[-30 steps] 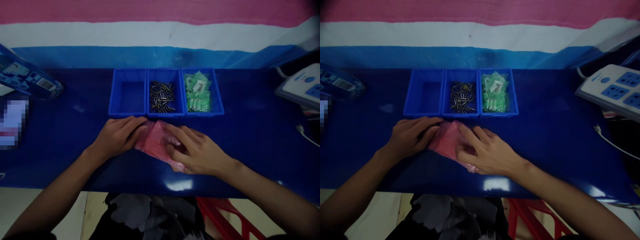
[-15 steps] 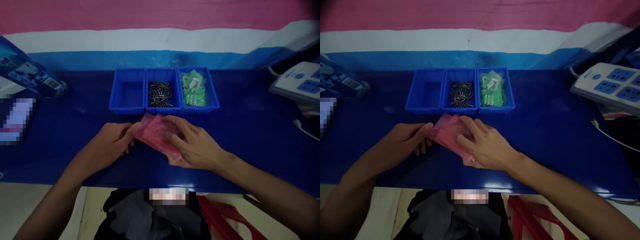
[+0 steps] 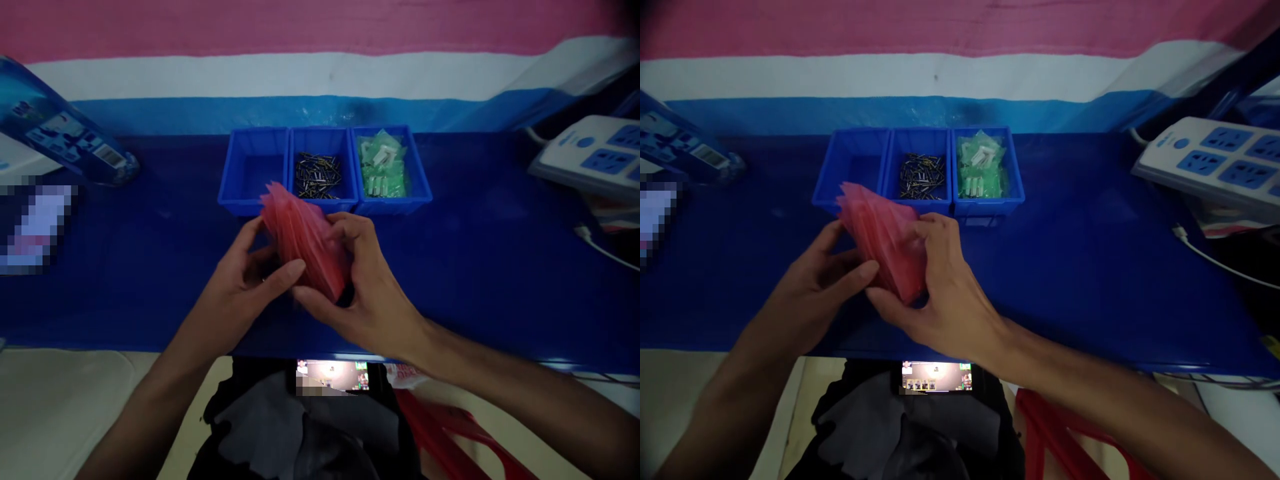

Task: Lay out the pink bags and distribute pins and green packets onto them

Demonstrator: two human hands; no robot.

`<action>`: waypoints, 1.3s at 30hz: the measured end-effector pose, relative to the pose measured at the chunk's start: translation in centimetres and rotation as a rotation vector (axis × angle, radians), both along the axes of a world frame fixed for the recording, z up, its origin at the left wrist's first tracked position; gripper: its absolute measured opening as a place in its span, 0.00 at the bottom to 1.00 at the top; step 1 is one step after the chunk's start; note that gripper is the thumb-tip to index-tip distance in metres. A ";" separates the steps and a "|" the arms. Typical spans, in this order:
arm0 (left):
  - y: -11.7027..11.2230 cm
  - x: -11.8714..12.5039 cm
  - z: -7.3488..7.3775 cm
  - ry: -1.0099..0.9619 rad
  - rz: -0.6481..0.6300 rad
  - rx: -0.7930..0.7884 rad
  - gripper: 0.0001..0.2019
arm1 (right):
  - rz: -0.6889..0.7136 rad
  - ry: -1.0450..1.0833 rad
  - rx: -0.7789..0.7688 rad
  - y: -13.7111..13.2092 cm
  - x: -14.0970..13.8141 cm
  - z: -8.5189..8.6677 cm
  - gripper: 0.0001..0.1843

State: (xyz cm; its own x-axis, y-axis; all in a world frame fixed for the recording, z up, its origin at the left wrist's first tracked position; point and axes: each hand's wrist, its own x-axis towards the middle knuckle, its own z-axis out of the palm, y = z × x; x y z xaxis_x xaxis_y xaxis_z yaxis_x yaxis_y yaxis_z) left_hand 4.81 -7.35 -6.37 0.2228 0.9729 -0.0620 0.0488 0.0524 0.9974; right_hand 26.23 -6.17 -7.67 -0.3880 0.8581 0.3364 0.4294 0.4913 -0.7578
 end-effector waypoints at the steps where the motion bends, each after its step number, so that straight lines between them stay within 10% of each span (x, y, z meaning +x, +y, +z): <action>1: 0.0 -0.3 0.0 0.009 0.017 0.009 0.35 | 0.037 0.012 -0.024 -0.1 0.1 0.3 0.41; 4: -0.1 -1.6 0.2 0.038 0.071 -0.009 0.39 | 0.184 -0.179 0.045 0.2 0.5 1.2 0.51; 10: -0.1 -3.1 0.0 0.039 0.177 -0.095 0.35 | 0.262 -0.627 0.718 2.5 0.2 1.5 0.41; 25: 0.7 -5.3 -1.6 0.203 0.236 0.018 0.23 | 0.437 -0.473 0.276 4.2 -0.4 -1.0 0.63; 39: -0.2 -4.6 -2.4 0.202 0.308 0.135 0.32 | 0.638 -0.414 0.179 5.4 0.2 0.3 0.40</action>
State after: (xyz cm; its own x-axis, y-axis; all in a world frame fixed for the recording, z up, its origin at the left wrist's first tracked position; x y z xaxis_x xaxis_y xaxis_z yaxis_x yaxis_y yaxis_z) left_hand 0.23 -7.56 -8.78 -0.0842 0.9947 0.0586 0.2476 -0.0361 0.9682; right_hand 26.46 -0.81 -7.40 -0.9122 0.3733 0.1689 0.2534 0.8379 -0.4835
